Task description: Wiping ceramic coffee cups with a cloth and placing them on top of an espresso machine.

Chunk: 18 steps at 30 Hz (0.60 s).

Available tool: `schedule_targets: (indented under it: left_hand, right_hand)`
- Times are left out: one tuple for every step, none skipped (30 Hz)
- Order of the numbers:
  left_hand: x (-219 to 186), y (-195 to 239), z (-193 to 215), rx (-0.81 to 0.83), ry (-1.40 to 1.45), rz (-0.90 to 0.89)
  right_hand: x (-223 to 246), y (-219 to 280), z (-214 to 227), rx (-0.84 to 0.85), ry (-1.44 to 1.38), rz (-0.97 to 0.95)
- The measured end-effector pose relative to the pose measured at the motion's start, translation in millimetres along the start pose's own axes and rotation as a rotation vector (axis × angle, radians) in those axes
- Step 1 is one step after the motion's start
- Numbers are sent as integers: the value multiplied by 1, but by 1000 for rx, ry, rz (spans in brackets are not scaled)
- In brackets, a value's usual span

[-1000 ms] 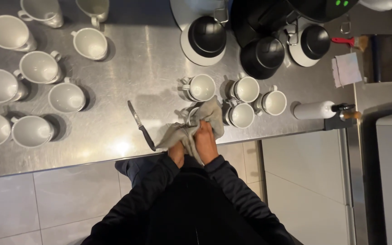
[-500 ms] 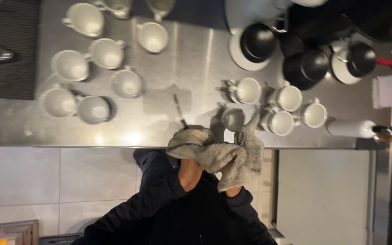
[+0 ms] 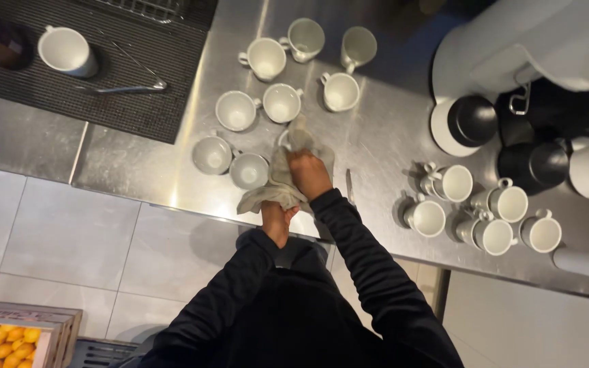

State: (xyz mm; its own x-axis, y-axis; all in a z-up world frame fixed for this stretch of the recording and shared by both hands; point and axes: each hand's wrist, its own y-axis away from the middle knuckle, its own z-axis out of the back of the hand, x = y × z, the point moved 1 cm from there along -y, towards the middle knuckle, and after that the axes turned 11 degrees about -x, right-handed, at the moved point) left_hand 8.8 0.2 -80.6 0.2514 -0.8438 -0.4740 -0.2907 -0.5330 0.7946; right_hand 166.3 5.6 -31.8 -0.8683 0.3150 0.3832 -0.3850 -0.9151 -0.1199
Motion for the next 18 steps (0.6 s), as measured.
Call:
schedule_targets:
  left_hand:
    - [29,-34,36,5,8,-5]
    - [58,-69,66,97,-36,-90]
    - [90,-114,78,189,-79,-175]
    - [51,-65,51,201,-78,-176]
    - [14,-18,12,234,-126,-162]
    - [-24,32,-27,269,-176,-147]
    - [-4,6,-20,283,-177,-146]
    - [25,-10,-6,421,-183,-34]
    - [55,-25,8,558,-186,79]
    - [49,-7,0,577,-200,104]
    - [49,11,-17,631,-336,40]
    - [48,26,-42,688,-466,-43]
    - [37,45,-72,746,-595,-130]
    - [23,69,-94,786,-720,-225]
    - [9,94,-114,824,-843,-323]
    - [3,111,-122,837,-850,-311]
    - [-5,128,-131,864,-773,-438]
    - [-13,143,-143,892,-694,-567]
  right_hand:
    - [1,0,12,-4,6,8]
    - [3,6,25,-70,-128,-29]
    - [3,12,38,-136,-262,-66]
    - [8,32,56,-145,-253,-65]
    - [11,52,74,-222,-340,-165]
    - [14,75,92,-302,-428,-267]
    - [11,83,106,-313,-419,-268]
    - [13,104,120,-296,-443,-247]
    - [14,125,134,-280,-467,-226]
    - [-2,149,136,-295,-451,-254]
    - [-17,172,137,-205,-312,-116]
    - [-35,189,138,-115,-173,30]
    - [-44,198,142,-131,-157,13]
    - [-51,206,141,-34,-44,30]
    - [-58,215,140,63,69,45]
    - [-60,224,143,62,71,28]
    - [-62,233,147,31,58,19]
    - [-65,240,149,-8,48,9]
